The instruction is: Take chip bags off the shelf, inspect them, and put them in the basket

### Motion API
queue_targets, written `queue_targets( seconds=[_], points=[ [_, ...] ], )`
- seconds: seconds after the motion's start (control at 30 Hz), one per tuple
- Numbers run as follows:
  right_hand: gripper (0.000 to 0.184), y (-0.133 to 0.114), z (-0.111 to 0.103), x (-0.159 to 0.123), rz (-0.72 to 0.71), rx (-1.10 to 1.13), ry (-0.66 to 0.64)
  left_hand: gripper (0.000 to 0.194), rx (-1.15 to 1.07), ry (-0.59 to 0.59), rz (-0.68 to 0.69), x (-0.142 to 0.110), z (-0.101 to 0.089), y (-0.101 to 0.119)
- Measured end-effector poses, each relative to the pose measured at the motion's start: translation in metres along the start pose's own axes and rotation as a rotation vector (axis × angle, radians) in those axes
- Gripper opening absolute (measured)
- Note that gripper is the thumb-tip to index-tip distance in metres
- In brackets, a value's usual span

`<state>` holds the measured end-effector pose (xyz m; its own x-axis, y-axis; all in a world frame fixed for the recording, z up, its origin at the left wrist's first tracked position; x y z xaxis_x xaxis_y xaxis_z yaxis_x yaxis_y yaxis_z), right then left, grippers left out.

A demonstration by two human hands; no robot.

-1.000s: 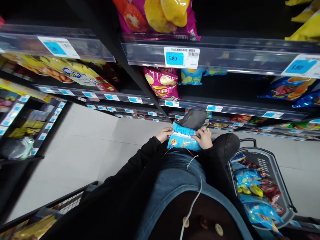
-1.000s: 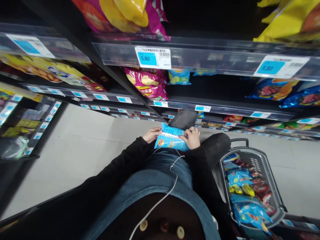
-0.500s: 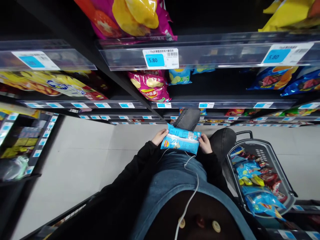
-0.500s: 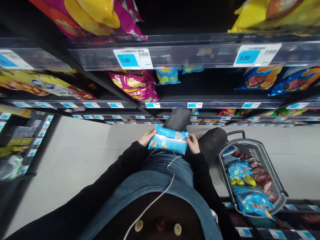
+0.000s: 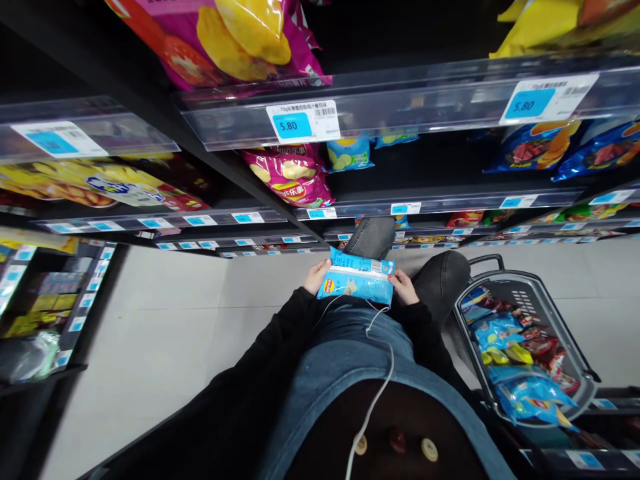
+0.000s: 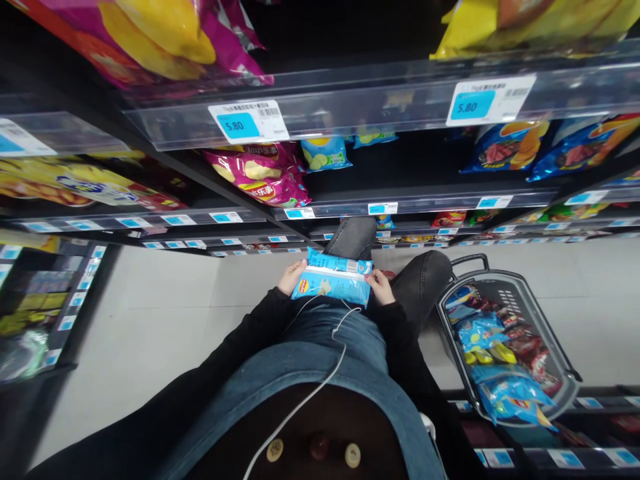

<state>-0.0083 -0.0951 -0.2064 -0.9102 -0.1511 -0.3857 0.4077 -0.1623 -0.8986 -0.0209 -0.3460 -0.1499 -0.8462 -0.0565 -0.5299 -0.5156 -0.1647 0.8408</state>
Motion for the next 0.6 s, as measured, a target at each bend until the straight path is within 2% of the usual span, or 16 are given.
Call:
queue_targets(
  seconds=[0.17,0.3,0.47,0.6],
  points=[
    [0.041,-0.008,0.002,-0.003,-0.001,0.072,0.067,0.051,-0.034,0.112,0.110,-0.004,0.003,0.004],
    [0.039,-0.025,0.004,-0.010,-0.034,0.122,0.097,0.053,-0.048,0.162,0.154,-0.010,0.008,0.011],
    [0.036,-0.062,0.001,-0.027,-0.198,0.172,0.184,0.057,-0.030,0.055,0.170,-0.009,0.023,0.034],
    [0.034,-0.090,-0.010,-0.039,-0.284,0.143,0.296,0.057,0.062,-0.035,0.195,0.002,0.046,0.057]
  ],
)
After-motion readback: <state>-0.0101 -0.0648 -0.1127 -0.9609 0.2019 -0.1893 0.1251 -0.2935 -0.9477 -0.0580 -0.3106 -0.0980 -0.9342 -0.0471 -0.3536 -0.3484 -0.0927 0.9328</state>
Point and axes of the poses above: each hand's wrist, its own x-axis towards the middle knuckle, its own z-axis out of the palm, y = z × x, the point moved 2 cm from there along x, towards the middle knuckle, and after that the axes turned 5 degrees about -y, right-handed, at the moved point
